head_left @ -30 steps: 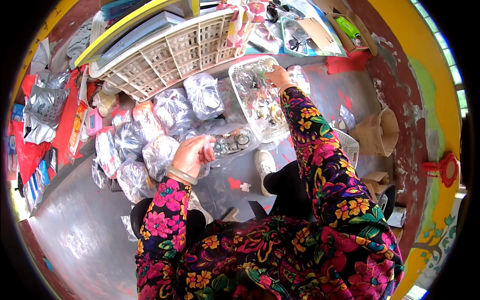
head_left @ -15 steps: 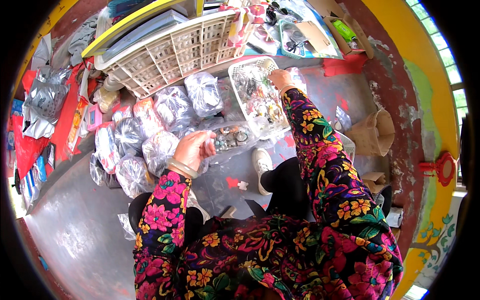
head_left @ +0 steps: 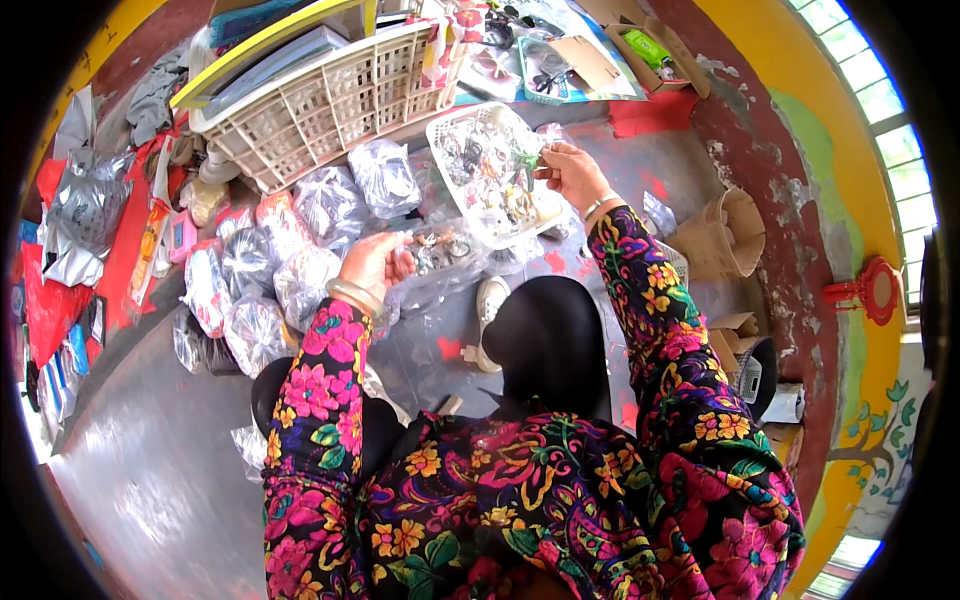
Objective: The person sits on the floor and sorts small items from a white plastic basket into clear plastic bags. They pick up items one by one, place them into the bags, and occasionally tie the bags closed.
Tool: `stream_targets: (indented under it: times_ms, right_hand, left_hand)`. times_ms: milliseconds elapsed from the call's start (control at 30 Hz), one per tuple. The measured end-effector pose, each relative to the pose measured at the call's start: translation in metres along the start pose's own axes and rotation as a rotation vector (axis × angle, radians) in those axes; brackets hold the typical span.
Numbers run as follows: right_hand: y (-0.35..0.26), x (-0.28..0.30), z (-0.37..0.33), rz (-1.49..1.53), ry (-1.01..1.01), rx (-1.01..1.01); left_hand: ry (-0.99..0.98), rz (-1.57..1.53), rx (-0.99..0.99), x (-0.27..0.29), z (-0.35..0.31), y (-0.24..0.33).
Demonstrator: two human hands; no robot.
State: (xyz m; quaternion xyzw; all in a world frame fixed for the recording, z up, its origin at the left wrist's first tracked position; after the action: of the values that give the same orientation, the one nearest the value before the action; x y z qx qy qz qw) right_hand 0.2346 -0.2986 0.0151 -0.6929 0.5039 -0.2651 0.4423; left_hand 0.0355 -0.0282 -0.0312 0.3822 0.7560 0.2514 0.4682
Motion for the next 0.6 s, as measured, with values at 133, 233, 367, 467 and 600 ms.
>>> stream_targets:
  times_ms: [133,233,367,467,600]
  right_hand:
    - [0.000,-0.036,-0.043,-0.206,-0.023,0.127]
    - [0.011,-0.072,-0.063,-0.693,0.008,0.309]
    - [0.046,-0.105,-0.056,-1.750,0.107,0.771]
    - [0.041,-0.131,-0.068,-1.705,-0.002,0.654]
    - [0.057,-0.141,-0.047,-1.650,-0.100,0.696]
  left_hand:
    - [0.044,-0.001,0.006,0.003,-0.003,0.001]
    - [0.058,0.014,0.019,0.001,-0.004,0.001]
    - [0.043,0.031,0.006,0.002,-0.007,0.001]
    - [0.072,-0.018,-0.049,0.000,-0.006,0.000]
    - [0.062,-0.027,-0.028,-0.002,-0.004,0.001]
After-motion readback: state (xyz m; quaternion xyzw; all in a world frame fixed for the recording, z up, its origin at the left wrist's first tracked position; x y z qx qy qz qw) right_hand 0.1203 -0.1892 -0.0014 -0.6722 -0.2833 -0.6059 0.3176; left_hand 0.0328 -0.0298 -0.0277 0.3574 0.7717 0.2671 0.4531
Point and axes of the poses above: each hand's wrist, its own z-axis towards the middle knuckle, its own x-axis out of the back of the hand, y = z × x, the point moved 1 cm from there along z, towards the middle knuckle, and after that the axes turned 7 degrees about -x, right-handed, at the moved point
